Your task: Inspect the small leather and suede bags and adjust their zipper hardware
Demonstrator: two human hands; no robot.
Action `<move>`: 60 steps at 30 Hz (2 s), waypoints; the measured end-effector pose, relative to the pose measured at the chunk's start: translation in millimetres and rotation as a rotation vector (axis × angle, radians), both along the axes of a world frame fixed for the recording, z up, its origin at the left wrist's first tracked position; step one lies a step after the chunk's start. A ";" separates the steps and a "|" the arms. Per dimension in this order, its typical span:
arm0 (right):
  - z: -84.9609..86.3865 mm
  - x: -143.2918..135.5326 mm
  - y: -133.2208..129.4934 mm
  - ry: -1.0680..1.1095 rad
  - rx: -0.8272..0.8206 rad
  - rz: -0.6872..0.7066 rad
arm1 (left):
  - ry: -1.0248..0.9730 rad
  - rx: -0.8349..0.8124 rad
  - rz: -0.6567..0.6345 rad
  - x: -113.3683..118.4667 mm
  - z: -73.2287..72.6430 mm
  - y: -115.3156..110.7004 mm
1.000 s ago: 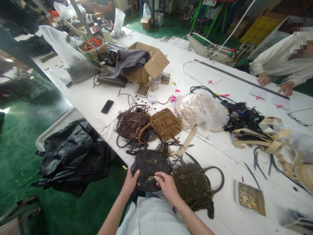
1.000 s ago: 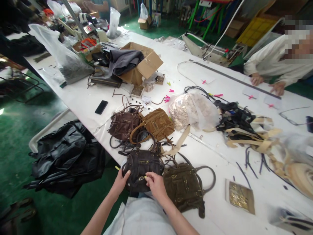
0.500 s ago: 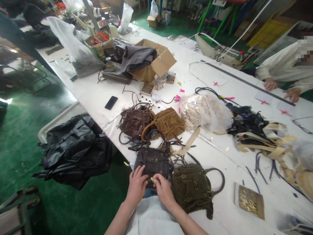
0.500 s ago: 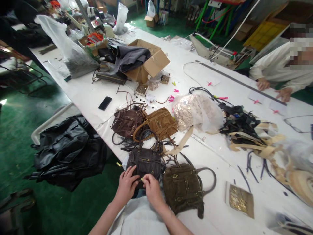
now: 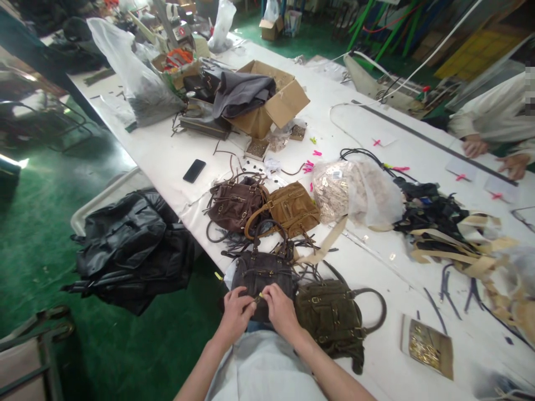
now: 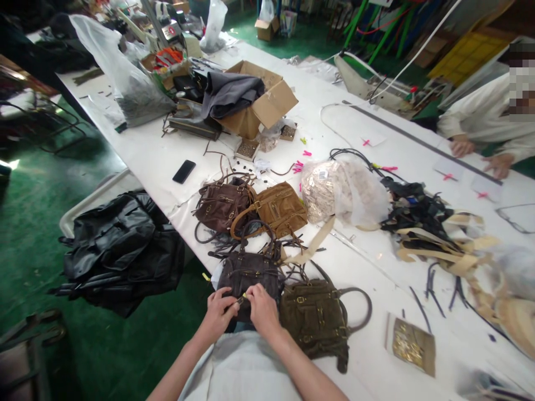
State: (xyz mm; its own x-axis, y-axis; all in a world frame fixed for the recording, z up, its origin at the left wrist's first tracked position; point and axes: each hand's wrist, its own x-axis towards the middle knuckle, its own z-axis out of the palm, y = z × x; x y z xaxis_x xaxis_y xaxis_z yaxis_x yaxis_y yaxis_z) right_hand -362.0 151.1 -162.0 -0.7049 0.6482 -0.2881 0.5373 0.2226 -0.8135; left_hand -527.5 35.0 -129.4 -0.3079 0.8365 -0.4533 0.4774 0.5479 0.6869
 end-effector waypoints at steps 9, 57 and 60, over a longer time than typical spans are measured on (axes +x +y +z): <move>3.2 -0.8 22.1 -0.048 0.042 0.115 | 0.048 0.079 -0.050 -2.7 4.9 20.1; -16.6 9.4 9.9 -0.003 -0.847 -0.112 | 0.135 0.072 -0.009 20.0 -11.4 9.6; -19.0 11.5 6.3 0.067 -0.866 -0.208 | 0.113 0.075 0.078 17.0 -14.7 3.5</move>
State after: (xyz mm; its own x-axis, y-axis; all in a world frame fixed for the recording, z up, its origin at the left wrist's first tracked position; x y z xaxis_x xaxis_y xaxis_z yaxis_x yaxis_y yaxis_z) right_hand -350.5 157.4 -181.1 -0.6301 0.3395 -0.6983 0.4433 -0.5812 -0.6825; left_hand -510.5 38.6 -144.1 -0.4190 0.8381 -0.3494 0.5118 0.5359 0.6715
